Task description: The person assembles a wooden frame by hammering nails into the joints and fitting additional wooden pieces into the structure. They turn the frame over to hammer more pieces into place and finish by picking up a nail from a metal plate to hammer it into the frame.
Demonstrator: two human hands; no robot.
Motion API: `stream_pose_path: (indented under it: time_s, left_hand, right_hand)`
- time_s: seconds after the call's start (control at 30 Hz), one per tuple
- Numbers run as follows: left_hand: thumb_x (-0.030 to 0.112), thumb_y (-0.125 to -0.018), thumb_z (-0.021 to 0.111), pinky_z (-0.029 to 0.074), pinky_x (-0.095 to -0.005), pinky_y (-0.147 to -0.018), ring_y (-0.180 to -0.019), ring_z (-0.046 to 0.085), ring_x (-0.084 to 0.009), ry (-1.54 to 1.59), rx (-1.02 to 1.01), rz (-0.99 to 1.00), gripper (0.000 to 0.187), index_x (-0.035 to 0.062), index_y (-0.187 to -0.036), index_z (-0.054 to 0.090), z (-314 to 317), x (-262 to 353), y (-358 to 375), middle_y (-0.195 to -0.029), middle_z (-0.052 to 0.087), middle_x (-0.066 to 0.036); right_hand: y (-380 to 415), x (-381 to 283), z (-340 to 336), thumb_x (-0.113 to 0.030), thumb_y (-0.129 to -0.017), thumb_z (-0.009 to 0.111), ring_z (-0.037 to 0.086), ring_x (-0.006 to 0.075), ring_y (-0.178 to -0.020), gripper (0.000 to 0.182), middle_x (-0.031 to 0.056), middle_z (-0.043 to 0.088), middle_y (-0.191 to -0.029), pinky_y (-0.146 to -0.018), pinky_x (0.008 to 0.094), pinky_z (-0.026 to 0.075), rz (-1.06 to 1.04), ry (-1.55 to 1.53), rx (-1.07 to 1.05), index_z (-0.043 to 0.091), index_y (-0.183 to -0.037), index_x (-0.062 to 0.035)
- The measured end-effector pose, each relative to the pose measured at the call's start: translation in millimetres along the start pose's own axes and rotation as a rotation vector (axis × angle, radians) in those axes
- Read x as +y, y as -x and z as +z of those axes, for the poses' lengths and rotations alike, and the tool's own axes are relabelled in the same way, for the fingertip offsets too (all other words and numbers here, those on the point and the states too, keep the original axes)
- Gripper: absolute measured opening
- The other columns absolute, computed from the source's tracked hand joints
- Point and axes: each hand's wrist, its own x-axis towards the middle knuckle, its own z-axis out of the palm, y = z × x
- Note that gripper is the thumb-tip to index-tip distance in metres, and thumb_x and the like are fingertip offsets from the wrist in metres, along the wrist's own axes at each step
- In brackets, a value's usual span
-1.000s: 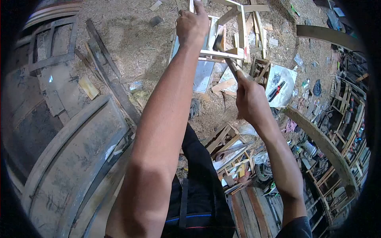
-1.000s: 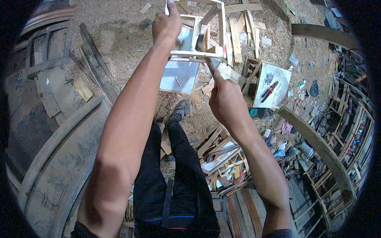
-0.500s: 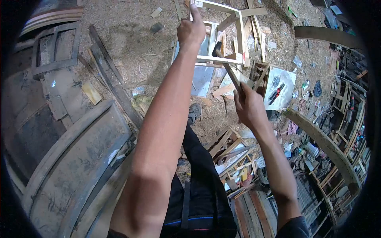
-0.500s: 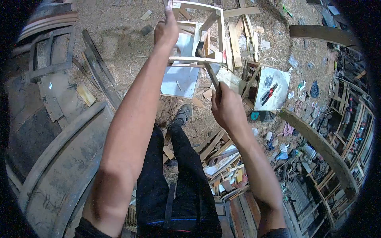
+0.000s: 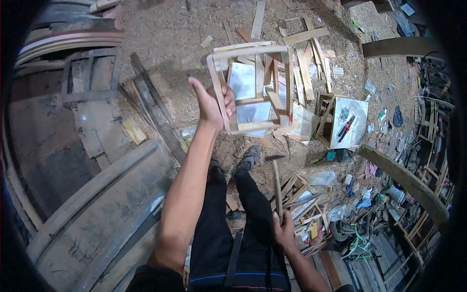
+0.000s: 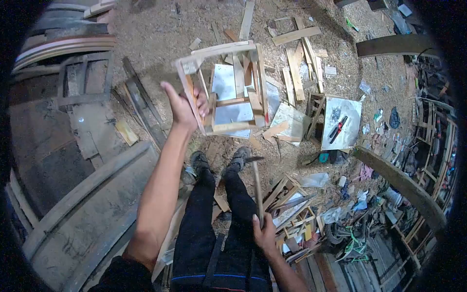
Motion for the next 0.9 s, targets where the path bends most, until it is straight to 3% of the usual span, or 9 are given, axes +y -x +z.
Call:
stream_pose_path:
  time_s: [0.17,0.27,0.37,0.5,0.53,0.67,0.77,0.8,0.9]
  left_hand:
    - [0.094,-0.071,0.005,0.031,-0.0262,-0.038,-0.041,0.035,-0.0124,-0.093,-0.146,0.163,0.087,0.0131,-0.068,0.038,11.9,30.2,88.4,-0.052,0.037,0.000]
    - [0.093,-0.072,0.004,0.033,-0.0266,-0.037,-0.039,0.037,-0.0132,-0.129,-0.114,0.235,0.089,0.0122,-0.067,0.040,38.9,50.6,152.8,-0.051,0.039,-0.001]
    - [0.096,-0.069,0.007,0.033,-0.0296,-0.037,-0.038,0.036,-0.0161,-0.091,-0.029,0.256,0.092,0.0104,-0.066,0.041,72.0,77.8,211.0,-0.049,0.036,-0.003]
    - [0.099,-0.063,0.012,0.034,-0.0283,-0.035,-0.037,0.037,-0.0167,-0.085,-0.194,0.372,0.096,0.0080,-0.065,0.042,77.2,101.1,256.0,-0.053,0.043,-0.006]
    - [0.100,-0.060,0.013,0.034,-0.0281,-0.035,-0.037,0.037,-0.0161,-0.096,-0.268,0.423,0.101,0.0056,-0.072,0.046,76.3,107.1,263.3,-0.053,0.043,-0.006]
    - [0.103,-0.050,0.021,0.040,-0.0250,-0.040,-0.042,0.046,-0.0121,-0.215,-0.262,0.586,0.105,0.0048,-0.069,0.052,99.3,139.8,322.7,-0.057,0.052,-0.005]
    - [0.105,-0.035,0.030,0.043,-0.0254,-0.044,-0.052,0.053,-0.0134,-0.105,-0.229,0.609,0.124,0.0000,-0.095,0.056,97.8,146.0,350.2,-0.068,0.057,-0.006]
    - [0.103,-0.037,0.038,0.045,-0.0254,-0.049,-0.060,0.056,-0.0139,0.047,-0.422,0.588,0.128,-0.0017,-0.110,0.051,98.5,150.7,355.2,-0.076,0.059,-0.007]
    - [0.099,-0.041,0.048,0.045,-0.0276,-0.051,-0.063,0.054,-0.0133,0.104,-0.609,0.668,0.125,-0.0028,-0.114,0.049,104.2,158.5,372.9,-0.080,0.058,-0.006]
  right_hand:
    - [66.1,9.5,-7.7,-0.026,-0.099,0.053,0.046,0.0130,-0.074,0.026,0.0046,0.047,-0.082,-0.068,0.0285,0.042,0.043,-0.114,0.159,0.050,-0.102,-0.0006]
    - [104.3,-28.2,-17.6,-0.033,-0.101,0.047,0.042,0.0062,-0.059,0.028,-0.0023,0.044,-0.073,-0.051,0.0200,0.034,-0.143,-0.553,0.287,0.041,-0.108,-0.0063]
    - [149.1,-44.4,-39.4,-0.035,-0.099,0.051,0.042,0.0052,-0.058,0.031,-0.0027,0.045,-0.073,-0.051,0.0199,0.033,-0.271,-0.371,0.161,0.042,-0.105,-0.0053]
    - [196.8,-61.9,-33.7,-0.030,-0.097,0.056,0.043,0.0045,-0.058,0.027,-0.0018,0.048,-0.074,-0.053,0.0200,0.034,-0.373,-0.254,0.175,0.047,-0.098,-0.0046]
    - [208.8,-75.2,-33.2,-0.026,-0.093,0.061,0.053,0.0134,-0.068,0.027,0.0037,0.057,-0.078,-0.064,0.0286,0.044,-0.322,-0.330,0.174,0.052,-0.099,-0.0004]
    - [224.7,-94.7,-29.1,-0.026,-0.093,0.062,0.052,0.0125,-0.067,0.027,0.0042,0.057,-0.077,-0.062,0.0278,0.044,-0.447,-0.327,0.191,0.053,-0.098,-0.0004]
    - [230.4,-107.5,-31.1,-0.027,-0.093,0.061,0.053,0.0126,-0.063,0.028,0.0036,0.057,-0.073,-0.060,0.0274,0.044,-0.553,-0.318,0.263,0.053,-0.098,-0.0006]
    - [234.5,-118.3,-33.8,-0.029,-0.092,0.062,0.054,0.0130,-0.061,0.030,0.0032,0.057,-0.070,-0.058,0.0273,0.045,-0.550,-0.388,0.259,0.053,-0.097,-0.0009]
    - [237.4,-131.4,-45.0,-0.032,-0.092,0.062,0.055,0.0134,-0.059,0.033,0.0035,0.058,-0.070,-0.056,0.0276,0.046,-0.699,-0.252,0.379,0.053,-0.097,-0.0008]
